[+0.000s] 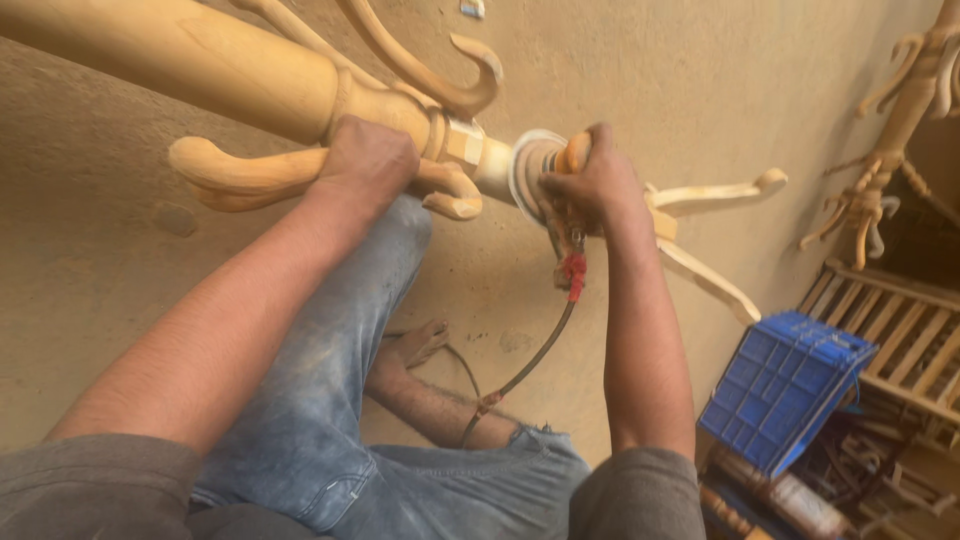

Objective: The person uses an orbital sander to smooth the surface of a carved wooden furniture leg. They hold the piece steady with one hand while operating the sander with the other, moving along the central shaft and decorative elements.

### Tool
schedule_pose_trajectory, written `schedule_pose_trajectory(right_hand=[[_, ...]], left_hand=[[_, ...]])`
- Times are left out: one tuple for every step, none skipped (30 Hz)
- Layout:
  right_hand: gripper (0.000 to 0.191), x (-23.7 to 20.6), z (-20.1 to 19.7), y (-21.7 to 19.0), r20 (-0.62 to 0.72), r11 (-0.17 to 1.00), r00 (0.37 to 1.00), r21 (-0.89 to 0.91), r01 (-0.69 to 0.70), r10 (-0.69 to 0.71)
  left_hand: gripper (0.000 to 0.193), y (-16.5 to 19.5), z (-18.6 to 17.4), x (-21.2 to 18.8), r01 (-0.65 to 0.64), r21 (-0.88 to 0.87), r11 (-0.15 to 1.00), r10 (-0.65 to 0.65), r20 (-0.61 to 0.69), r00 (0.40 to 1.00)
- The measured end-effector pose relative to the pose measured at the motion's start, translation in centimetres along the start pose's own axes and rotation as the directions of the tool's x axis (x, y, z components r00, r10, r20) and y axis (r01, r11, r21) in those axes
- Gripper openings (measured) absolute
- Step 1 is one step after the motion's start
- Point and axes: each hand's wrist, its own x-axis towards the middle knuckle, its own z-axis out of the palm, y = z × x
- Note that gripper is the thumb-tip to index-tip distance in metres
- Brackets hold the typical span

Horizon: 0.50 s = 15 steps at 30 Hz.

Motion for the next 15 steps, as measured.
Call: schedule_pose_trajectory(right_hand=[[0.088,0.1,0.1,0.5,0.014,0.999,0.999,0.018,-0.03,0.03],[0.091,0.2,0.0,1.2,-0.026,0.999,0.999,0.037,-0.032,0.033],[0.093,0.5,-0.4,1.9,-0.073,0.998,0.997,0.055,-0.013,0.017],[0.096,0.9,-0.8,2.5,-0.114,0.997,0.993,0.071,0.01,-0.002],[0.095,0.9,-0.9,3.2,-0.124,0.994,0.991,0.101,-0.047,0.059],[0.094,0.8,-1.0,3.8,-0.129,0.985,0.983,0.132,-0.113,0.13],[0.093,0.8,-1.0,3.9,-0.132,0.971,0.972,0.164,-0.174,0.197],[0.092,0.7,-0.7,3.8,-0.137,0.976,0.976,0.159,-0.146,0.168],[0.091,0.5,-0.1,3.2,-0.142,0.978,0.978,0.168,-0.127,0.151],[0.089,0.0,0.6,2.5,-0.153,0.976,0.978,0.185,-0.112,0.141],[0.088,-0.6,1.4,1.5,-0.142,0.963,0.981,0.255,-0.089,0.128],[0.087,-1.2,2.7,0.2,-0.136,0.945,0.983,0.319,-0.073,0.122],[0.085,-1.9,3.8,-1.0,-0.204,0.957,0.976,0.291,-0.014,0.077],[0.083,-2.7,4.8,-1.8,-0.266,0.966,0.963,0.255,0.035,0.035],[0.083,-4.0,6.4,-2.6,-0.248,0.962,0.966,0.273,0.002,0.068]], left_hand=[[0.015,0.0,0.0,0.0,-0.01,0.005,1.0,0.01,0.0,1.0],[0.015,0.0,0.0,0.0,-0.003,0.015,1.0,0.003,-0.017,1.0],[0.015,0.0,-0.1,0.2,0.004,0.015,1.0,-0.004,-0.013,1.0],[0.015,0.1,-0.1,0.4,0.015,0.014,1.0,-0.014,-0.004,1.0],[0.016,0.1,-0.2,0.5,0.016,0.015,1.0,-0.016,0.018,1.0],[0.015,0.2,-0.2,0.6,0.009,0.023,1.0,-0.01,0.031,0.999],[0.014,0.2,-0.3,0.6,0.006,0.034,0.999,-0.007,0.043,0.999],[0.014,0.2,-0.4,0.5,0.0,0.052,0.999,-0.003,0.055,0.998],[0.015,0.1,-0.5,0.2,0.01,0.023,1.0,-0.011,0.046,0.999],[0.015,0.0,-0.4,-0.1,0.011,0.001,1.0,-0.011,0.032,0.999],[0.016,-0.1,-0.5,-0.5,0.008,-0.026,1.0,-0.007,0.009,1.0],[0.016,-0.2,-0.6,-0.8,-0.015,-0.003,1.0,0.015,-0.044,0.999],[0.016,-0.3,-0.6,-1.5,-0.041,0.009,0.999,0.042,-0.091,0.995],[0.016,-0.4,-0.7,-2.1,-0.071,0.018,0.997,0.073,-0.134,0.988],[0.016,-0.4,-0.7,-2.5,-0.07,0.013,0.997,0.071,-0.122,0.99]])
